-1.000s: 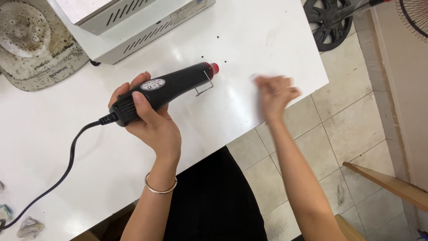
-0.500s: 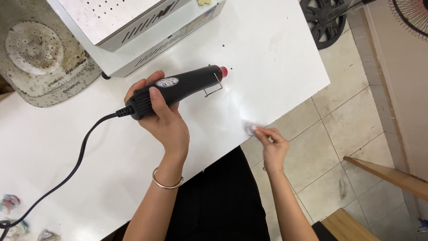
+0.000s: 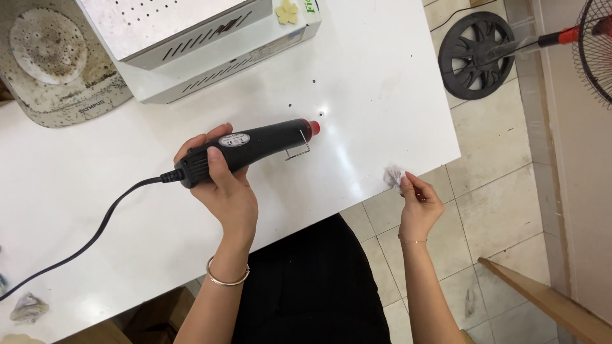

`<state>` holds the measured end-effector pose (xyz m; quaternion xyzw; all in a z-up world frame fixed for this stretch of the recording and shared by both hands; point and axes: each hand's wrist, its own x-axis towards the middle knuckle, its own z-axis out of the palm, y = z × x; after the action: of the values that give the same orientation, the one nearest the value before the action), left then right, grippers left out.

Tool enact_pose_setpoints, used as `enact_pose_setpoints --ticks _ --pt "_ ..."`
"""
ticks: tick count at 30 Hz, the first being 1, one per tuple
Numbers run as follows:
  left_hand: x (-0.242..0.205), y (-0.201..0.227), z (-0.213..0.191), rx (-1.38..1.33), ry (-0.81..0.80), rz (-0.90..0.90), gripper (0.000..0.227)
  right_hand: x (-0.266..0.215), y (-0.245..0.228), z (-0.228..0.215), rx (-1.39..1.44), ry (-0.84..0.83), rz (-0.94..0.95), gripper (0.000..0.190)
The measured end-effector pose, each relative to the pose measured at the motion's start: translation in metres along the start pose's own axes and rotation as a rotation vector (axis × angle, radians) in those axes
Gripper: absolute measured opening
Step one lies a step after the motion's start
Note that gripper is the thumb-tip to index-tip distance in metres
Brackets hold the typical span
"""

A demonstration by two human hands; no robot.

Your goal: The recorder cleans a white work table using a heat gun and a cloth or cotton pad to remove wax residue.

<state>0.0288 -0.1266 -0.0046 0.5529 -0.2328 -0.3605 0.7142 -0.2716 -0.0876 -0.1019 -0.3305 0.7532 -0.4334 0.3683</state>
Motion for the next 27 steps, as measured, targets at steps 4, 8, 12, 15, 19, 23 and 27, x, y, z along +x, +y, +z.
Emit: enact_pose_setpoints --ticks 4,8,12,15,19,23,27 --pt "-0.007 -0.001 0.005 -0.014 0.016 0.022 0.026 0.014 -0.002 -0.001 -0.025 -0.059 -0.032 0.014" --pt "-0.013 -0.004 0.006 -0.029 0.019 0.067 0.026 0.023 -0.007 0.001 -0.130 -0.106 -0.120 0.012" --pt "-0.011 -0.002 0.012 -0.016 0.041 0.103 0.025 0.028 -0.010 0.004 -0.235 -0.153 -0.232 0.010" --pt "-0.008 -0.003 0.016 -0.033 0.068 0.112 0.026 0.027 -0.009 0.004 -0.267 -0.203 -0.287 0.010" --pt "0.000 -0.005 0.022 -0.028 0.080 0.119 0.027 0.031 -0.006 0.005 -0.274 -0.231 -0.300 0.011" --pt "0.006 -0.007 0.029 -0.038 0.084 0.123 0.027 0.036 -0.006 0.005 -0.292 -0.252 -0.294 0.011" --pt "0.011 -0.006 0.032 -0.020 0.116 0.132 0.028 0.038 -0.009 0.008 -0.314 -0.260 -0.320 0.010"
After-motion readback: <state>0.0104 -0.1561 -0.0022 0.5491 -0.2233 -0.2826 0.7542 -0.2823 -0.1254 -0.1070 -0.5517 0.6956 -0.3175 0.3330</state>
